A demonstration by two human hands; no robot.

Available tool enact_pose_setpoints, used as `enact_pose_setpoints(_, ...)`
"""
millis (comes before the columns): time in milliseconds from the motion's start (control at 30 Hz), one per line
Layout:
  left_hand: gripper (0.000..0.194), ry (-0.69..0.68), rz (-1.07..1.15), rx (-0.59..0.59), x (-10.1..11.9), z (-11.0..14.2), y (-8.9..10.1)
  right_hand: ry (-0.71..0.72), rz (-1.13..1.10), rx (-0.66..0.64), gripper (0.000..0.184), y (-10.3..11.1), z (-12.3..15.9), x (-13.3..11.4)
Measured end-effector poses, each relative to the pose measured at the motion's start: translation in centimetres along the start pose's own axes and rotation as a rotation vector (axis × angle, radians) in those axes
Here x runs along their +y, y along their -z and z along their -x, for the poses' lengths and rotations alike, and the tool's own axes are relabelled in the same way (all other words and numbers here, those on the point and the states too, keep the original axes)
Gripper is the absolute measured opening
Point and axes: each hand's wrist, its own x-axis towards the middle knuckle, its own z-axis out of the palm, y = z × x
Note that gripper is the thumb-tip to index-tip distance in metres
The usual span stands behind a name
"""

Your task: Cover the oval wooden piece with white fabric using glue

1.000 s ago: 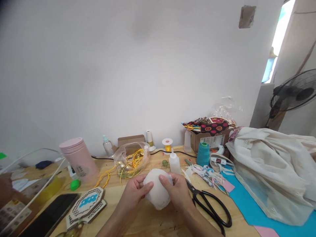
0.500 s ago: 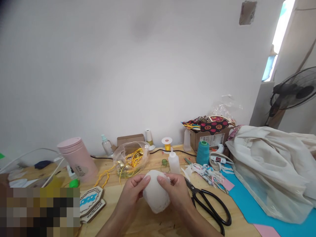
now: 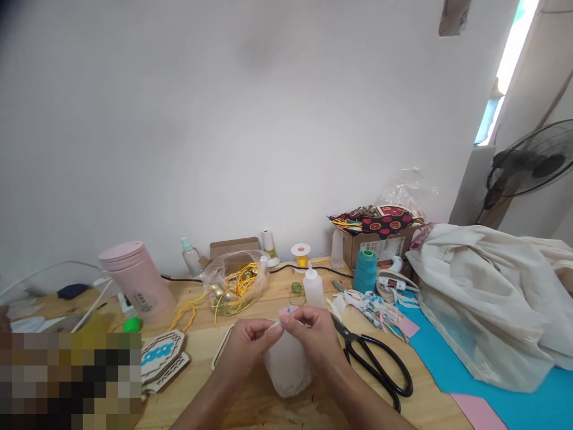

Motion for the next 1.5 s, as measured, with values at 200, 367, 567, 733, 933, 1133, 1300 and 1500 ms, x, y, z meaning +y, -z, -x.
enact_pose_setpoints(200, 0.024, 0.013, 0.036, 0.033, 0.2, 0.0, 0.2, -0.053, -0.023, -0.08, 0.029, 0.4, -0.3, 0.4)
enact_pose_setpoints(367, 0.031, 0.055, 0.122, 0.061, 0.3, -0.1, 1.0, -0.081, 0.03, -0.155, 0.022, 0.9, -0.8, 0.7)
enact_pose_setpoints(567, 0.033, 0.08, 0.22, 0.006, -0.1, -0.5, 1.2, -0.08, 0.056, -0.156, 0.023, 1.1, -0.9, 0.6)
enact_pose_setpoints(733, 0.035, 0.081, 0.262, 0.021, -0.2, -0.8, 1.6, -0.086, 0.076, -0.223, 0.023, 1.1, -1.0, 0.7)
enact_pose_setpoints(933, 0.031, 0.066, 0.301, 0.034, -0.1, -0.7, 1.9, -0.099, 0.088, -0.27, 0.021, 1.1, -0.9, 1.0)
enact_pose_setpoints(1133, 0.036, 0.057, 0.321, 0.017, 0.2, -0.5, 1.7, -0.095, 0.119, -0.25, 0.02, 1.4, -0.8, 0.8)
enact_pose_setpoints(1300, 0.041, 0.058, 0.282, -0.034, 0.3, -0.3, 1.4, -0.087, 0.133, -0.187, 0.02, 1.4, -1.2, 1.2)
enact_pose_setpoints(1500, 0.044, 0.029, 0.196, -0.018, -0.1, -0.8, 1.7, -0.076, 0.134, -0.136, 0.018, 1.3, -1.2, 1.1)
